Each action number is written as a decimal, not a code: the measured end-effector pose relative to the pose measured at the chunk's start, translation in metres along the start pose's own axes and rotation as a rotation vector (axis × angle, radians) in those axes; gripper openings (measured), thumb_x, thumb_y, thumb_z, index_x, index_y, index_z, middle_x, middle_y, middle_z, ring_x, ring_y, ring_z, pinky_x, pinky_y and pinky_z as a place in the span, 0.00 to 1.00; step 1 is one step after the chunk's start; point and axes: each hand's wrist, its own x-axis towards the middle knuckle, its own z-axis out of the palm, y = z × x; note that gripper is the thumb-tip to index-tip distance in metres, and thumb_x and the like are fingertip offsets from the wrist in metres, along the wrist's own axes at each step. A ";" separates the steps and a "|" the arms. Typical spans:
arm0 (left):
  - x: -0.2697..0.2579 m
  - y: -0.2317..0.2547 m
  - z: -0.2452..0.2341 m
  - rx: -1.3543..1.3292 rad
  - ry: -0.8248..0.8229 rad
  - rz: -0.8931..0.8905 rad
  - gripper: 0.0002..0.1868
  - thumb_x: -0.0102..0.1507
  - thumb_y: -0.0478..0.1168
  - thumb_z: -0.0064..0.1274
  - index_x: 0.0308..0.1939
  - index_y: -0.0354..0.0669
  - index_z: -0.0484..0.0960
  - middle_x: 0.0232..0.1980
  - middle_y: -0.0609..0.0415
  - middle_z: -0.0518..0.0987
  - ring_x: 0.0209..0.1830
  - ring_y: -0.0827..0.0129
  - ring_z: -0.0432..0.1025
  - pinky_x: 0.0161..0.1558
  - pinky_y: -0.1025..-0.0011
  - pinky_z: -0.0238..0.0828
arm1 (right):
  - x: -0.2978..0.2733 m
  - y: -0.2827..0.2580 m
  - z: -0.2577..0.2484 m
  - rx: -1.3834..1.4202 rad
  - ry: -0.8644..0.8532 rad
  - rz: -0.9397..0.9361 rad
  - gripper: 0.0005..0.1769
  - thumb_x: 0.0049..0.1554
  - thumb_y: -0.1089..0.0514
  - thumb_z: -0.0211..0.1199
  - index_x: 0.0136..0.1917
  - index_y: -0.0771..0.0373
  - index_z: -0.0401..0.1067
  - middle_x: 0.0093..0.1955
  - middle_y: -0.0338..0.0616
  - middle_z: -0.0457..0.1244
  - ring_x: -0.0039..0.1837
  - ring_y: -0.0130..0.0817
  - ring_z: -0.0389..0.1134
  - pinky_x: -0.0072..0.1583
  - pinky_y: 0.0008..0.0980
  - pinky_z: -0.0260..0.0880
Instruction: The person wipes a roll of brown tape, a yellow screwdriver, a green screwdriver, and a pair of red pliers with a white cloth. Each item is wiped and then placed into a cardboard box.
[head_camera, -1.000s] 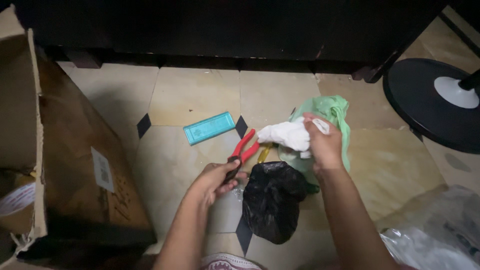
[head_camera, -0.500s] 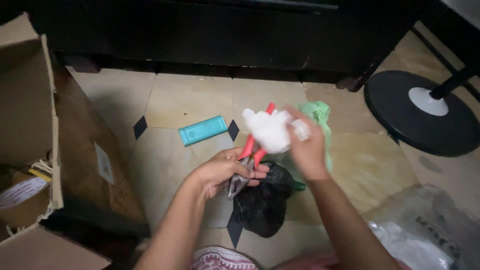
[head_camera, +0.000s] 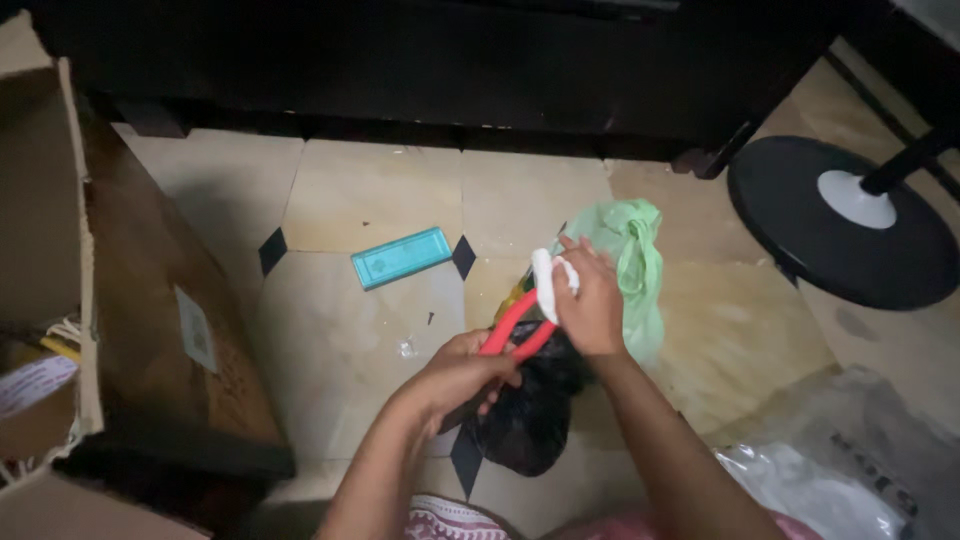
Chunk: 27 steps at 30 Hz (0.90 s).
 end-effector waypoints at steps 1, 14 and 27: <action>0.001 0.003 0.001 -0.021 0.021 -0.008 0.19 0.63 0.47 0.54 0.50 0.36 0.78 0.34 0.52 0.80 0.23 0.74 0.69 0.24 0.73 0.67 | -0.006 -0.002 0.003 0.094 -0.066 0.014 0.09 0.58 0.59 0.61 0.52 0.62 0.76 0.62 0.51 0.67 0.71 0.55 0.63 0.74 0.52 0.54; 0.007 0.034 -0.017 0.076 0.084 -0.049 0.47 0.60 0.78 0.31 0.47 0.38 0.81 0.25 0.51 0.78 0.19 0.71 0.69 0.20 0.71 0.65 | 0.025 -0.008 0.005 -0.045 -0.064 0.058 0.08 0.60 0.58 0.59 0.47 0.64 0.76 0.50 0.51 0.68 0.58 0.52 0.67 0.61 0.48 0.67; 0.030 0.019 -0.035 -0.328 0.253 0.025 0.52 0.60 0.81 0.27 0.57 0.41 0.82 0.27 0.56 0.76 0.22 0.72 0.69 0.22 0.74 0.63 | -0.001 -0.037 0.056 0.233 -0.125 -0.082 0.20 0.62 0.57 0.56 0.65 0.67 0.70 0.68 0.59 0.63 0.72 0.57 0.63 0.72 0.46 0.59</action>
